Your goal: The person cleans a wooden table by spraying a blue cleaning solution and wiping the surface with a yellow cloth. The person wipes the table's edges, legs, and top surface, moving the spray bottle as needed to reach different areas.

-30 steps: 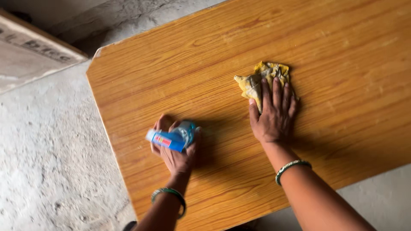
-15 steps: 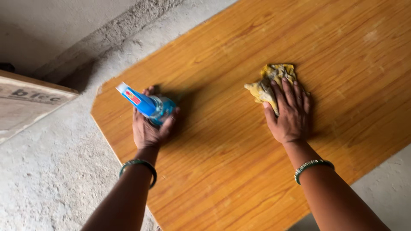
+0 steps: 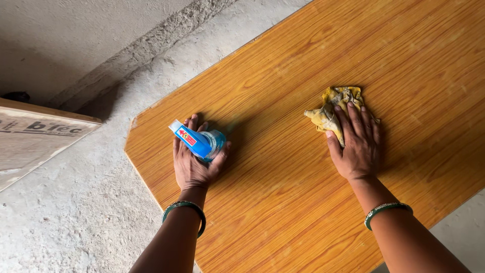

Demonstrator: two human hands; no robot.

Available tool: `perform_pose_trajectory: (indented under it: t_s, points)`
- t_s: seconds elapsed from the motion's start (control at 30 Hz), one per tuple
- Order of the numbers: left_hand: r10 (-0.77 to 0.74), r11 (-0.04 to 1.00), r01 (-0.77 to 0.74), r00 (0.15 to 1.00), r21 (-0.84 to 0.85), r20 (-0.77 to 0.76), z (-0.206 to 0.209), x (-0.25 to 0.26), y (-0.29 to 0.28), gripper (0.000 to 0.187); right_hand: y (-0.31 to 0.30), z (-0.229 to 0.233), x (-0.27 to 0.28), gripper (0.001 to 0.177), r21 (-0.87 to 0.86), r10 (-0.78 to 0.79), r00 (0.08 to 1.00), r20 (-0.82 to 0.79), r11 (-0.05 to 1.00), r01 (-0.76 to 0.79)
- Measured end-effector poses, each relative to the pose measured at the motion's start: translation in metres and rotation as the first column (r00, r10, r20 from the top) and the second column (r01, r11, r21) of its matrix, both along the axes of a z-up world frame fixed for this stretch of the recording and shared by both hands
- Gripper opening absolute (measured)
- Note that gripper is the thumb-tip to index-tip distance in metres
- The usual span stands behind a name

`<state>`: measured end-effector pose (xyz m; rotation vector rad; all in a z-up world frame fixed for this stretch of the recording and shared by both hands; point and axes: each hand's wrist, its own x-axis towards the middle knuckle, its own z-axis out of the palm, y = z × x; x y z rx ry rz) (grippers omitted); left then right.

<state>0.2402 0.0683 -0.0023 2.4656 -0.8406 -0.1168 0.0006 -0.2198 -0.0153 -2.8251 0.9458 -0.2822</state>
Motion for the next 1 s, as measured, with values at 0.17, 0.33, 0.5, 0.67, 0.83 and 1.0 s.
perform_pose_trajectory:
  t_s: [0.17,0.33,0.5,0.67,0.83,1.0]
  points:
    - [0.002,1.0,-0.002,1.0,0.009,0.01,0.001,-0.001,0.001,0.076,0.03,-0.011,0.026,0.061,-0.102,-0.159,0.986,0.057,0.981,0.164]
    - [0.015,1.0,-0.014,1.0,0.016,-0.022,0.004,-0.002,0.0,0.077,0.088,-0.007,0.078,0.059,-0.039,0.039,0.993,0.108,0.999,-0.035]
    - [0.01,0.999,-0.01,1.0,0.031,0.002,-0.001,0.0,-0.001,0.078,0.101,-0.012,0.138,0.068,-0.027,0.204,0.978,0.046,0.979,-0.203]
    - [0.015,0.999,-0.015,1.0,0.035,-0.013,-0.004,-0.001,0.002,0.08,0.024,-0.034,0.134,0.079,0.107,-0.055,0.997,0.06,0.993,0.049]
    - [0.011,1.0,-0.011,1.0,0.001,-0.007,-0.007,0.0,0.001,0.081,-0.062,-0.031,0.039,0.08,0.019,-0.324,0.946,0.017,0.946,0.324]
    - [0.009,1.0,-0.009,1.0,-0.009,-0.002,-0.009,0.0,0.003,0.079,-0.05,-0.02,-0.054,0.07,-0.014,-0.4,0.916,0.011,0.916,0.401]
